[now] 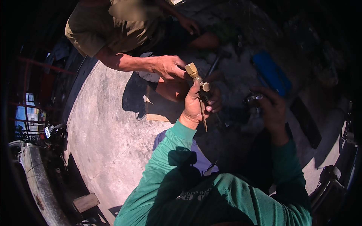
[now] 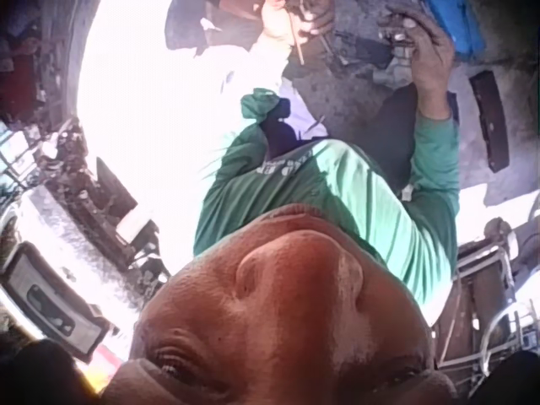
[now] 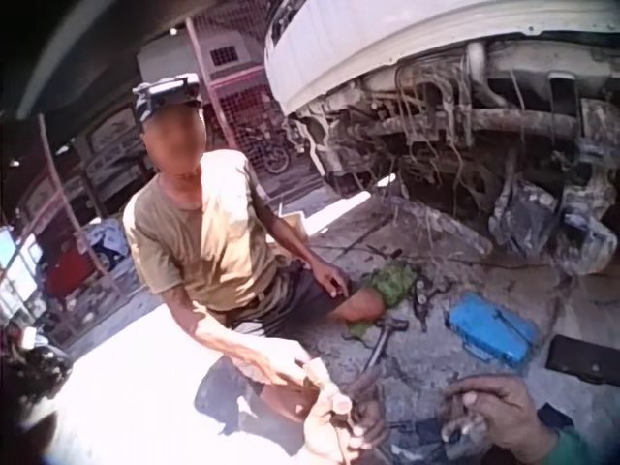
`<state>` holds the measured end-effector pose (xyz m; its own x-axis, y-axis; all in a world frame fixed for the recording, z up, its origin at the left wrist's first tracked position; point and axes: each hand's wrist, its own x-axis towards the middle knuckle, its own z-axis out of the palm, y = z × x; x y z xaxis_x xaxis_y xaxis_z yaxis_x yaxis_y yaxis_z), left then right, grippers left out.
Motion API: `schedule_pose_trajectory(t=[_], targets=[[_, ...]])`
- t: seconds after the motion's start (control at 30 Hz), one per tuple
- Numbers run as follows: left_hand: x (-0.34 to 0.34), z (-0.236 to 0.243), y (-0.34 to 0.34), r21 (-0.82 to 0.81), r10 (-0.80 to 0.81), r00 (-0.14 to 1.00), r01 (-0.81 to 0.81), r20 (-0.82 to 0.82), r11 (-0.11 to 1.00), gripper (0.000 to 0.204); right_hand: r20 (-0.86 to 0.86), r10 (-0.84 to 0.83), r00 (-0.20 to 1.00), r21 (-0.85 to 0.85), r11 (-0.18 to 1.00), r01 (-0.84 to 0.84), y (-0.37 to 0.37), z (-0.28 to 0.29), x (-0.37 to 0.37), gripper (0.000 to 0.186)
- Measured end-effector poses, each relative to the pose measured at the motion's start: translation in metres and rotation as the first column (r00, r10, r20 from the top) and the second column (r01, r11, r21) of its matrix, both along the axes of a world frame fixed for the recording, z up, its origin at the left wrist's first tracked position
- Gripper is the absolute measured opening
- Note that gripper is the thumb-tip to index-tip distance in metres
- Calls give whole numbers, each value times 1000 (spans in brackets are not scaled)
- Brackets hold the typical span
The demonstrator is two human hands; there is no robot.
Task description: The person sits on the ground and uses a wrench to tighten and loosen a brass fitting on a metal pipe assembly. They repeatedly adjust the fitting and inspect the connection while another person observes nearby.
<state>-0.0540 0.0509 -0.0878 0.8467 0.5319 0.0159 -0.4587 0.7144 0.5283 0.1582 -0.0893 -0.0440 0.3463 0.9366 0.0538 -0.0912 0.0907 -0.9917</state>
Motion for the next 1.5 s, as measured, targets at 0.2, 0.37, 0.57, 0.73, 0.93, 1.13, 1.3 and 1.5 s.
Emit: schedule_pose_trajectory(t=[0.2, 0.37, 0.57, 0.73, 0.93, 1.13, 1.3, 1.5], targets=[[-9, 7, 5, -83, -158, 933, 194, 323, 977, 101, -286, 132, 949, -33, 988, -148, -1, 6, 0, 34], [-8, 8, 7, -117, -206, 894, 272, 398, 955, 102, -283, 190, 940, -36, 977, -208, -1, 5, -4, 40], [-11, 5, 8, 114, -50, 996, 42, 68, 993, 91, -114, 272, 956, -288, 912, -293, 1, 23, -7, 49], [-4, 14, -2, 453, 348, 901, -204, -260, 868, 64, -199, 371, 907, -285, 863, -416, -1, 14, -13, 48], [-11, 23, 4, 376, 261, 949, -181, -176, 909, 55, -175, 299, 938, -270, 902, -338, -1, -5, -8, 45], [-8, -11, 9, 66, 209, 877, -200, -433, 978, 37, 696, 251, 672, -270, 960, -79, 23, -45, 59, 40], [1, -20, 8, -128, 98, 857, -187, -506, 974, 41, 593, 725, 349, -772, 635, -8, 60, -149, 158, 35], [-13, -39, 21, -166, -1, 976, -37, -219, 985, 50, 897, 366, 246, -433, 838, 332, 55, -269, 197, 48]])
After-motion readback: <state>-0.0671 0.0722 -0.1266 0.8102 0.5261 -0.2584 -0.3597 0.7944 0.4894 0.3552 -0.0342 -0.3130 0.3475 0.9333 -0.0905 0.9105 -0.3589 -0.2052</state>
